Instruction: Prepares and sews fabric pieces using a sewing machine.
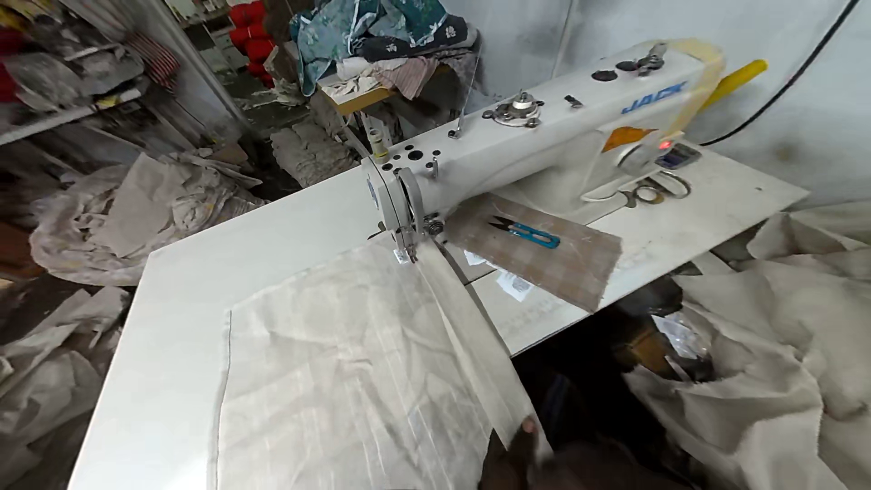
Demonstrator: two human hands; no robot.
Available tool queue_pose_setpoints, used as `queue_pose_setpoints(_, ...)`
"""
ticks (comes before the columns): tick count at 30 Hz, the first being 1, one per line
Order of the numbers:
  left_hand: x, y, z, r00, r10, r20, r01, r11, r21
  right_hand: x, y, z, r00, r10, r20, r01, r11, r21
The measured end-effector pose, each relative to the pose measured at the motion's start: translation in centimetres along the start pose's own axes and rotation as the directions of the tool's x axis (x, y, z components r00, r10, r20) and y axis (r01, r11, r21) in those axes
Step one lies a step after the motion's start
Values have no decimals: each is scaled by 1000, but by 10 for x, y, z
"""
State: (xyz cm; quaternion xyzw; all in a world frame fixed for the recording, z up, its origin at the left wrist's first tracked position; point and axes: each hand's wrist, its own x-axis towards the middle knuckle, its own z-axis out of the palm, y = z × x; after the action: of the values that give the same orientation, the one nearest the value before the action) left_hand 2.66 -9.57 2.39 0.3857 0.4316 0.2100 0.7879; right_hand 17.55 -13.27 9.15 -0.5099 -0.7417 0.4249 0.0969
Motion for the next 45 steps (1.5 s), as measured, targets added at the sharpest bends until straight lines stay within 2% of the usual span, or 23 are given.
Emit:
queue_pose_setpoints(1,-2,-5,-3,998,55,37,-56,998,29,17,10,0,984,-14,-176,21,999,38)
queue_pose_setpoints(3,-6,2,6,997,77,25,-79,994,76,56,20,-3,877,80,-475,-55,996,66)
queue_pose_setpoints(5,-6,12,14,993,117,19,-119,981,151,87,20,-12,815,210,-540,-189,977,96)
queue_pose_setpoints(6,-5,16,15,991,127,33,-131,967,219,97,19,-11,769,211,-604,-215,974,67)
queue_pose_setpoints(8,-4,26,11,987,139,79,-159,896,414,109,23,-1,595,43,-803,-181,980,-82)
queue_pose_setpoints(9,-3,33,8,981,158,112,-194,826,530,112,27,2,513,-51,-857,-159,975,-153)
queue_pose_setpoints(10,-3,37,4,965,216,147,-259,720,644,112,30,3,486,-93,-869,-142,973,-184)
queue_pose_setpoints(11,-3,37,-1,929,323,181,-346,581,737,110,31,4,514,-88,-853,-124,977,-175)
queue_pose_setpoints(12,0,32,-8,855,478,203,-431,434,791,109,30,4,578,-49,-814,-107,985,-136)
queue_pose_setpoints(13,6,24,-17,747,629,214,-498,317,808,109,32,4,625,-24,-780,-97,989,-108)
queue_pose_setpoints(14,15,18,-29,641,734,225,-542,226,810,112,35,5,645,-19,-764,-86,992,-97)
queue_pose_setpoints(15,24,15,-40,580,780,234,-564,176,807,115,37,4,652,-14,-758,-78,993,-85)
queue_pose_setpoints(16,31,14,-49,558,793,242,-568,153,808,118,39,2,644,-9,-765,-76,994,-75)
queue_pose_setpoints(18,39,18,-60,562,783,266,-538,101,837,126,39,-5,644,21,-765,-82,996,-42)
queue_pose_setpoints(23,56,32,-66,528,787,320,-478,-36,878,154,43,-24,637,74,-767,-98,995,14)
queue_pose_setpoints(29,76,59,-78,601,739,304,-488,39,872,179,42,-53,738,211,-641,-178,977,117)
queue_pose_setpoints(33,93,82,-82,660,695,286,-488,106,867,192,46,-68,768,192,-611,-178,980,85)
queue_pose_setpoints(35,100,95,-86,720,644,259,-454,155,877,183,44,-72,792,218,-570,-184,976,118)
queue_pose_setpoints(38,117,110,-102,726,635,265,-490,207,847,138,39,-53,755,300,-584,-95,930,355)
queue_pose_setpoints(40,127,122,-120,714,649,262,-559,303,772,102,30,-24,724,421,-546,3,790,614)
queue_pose_setpoints(42,135,138,-137,746,629,219,-575,441,689,79,19,9,717,523,-461,88,588,804)
queue_pose_setpoints(43,140,147,-144,754,625,200,-575,481,662,73,13,23,739,555,-383,106,466,879)
queue_pose_setpoints(45,149,160,-152,763,622,178,-569,515,642,70,8,49,849,481,-217,92,270,958)
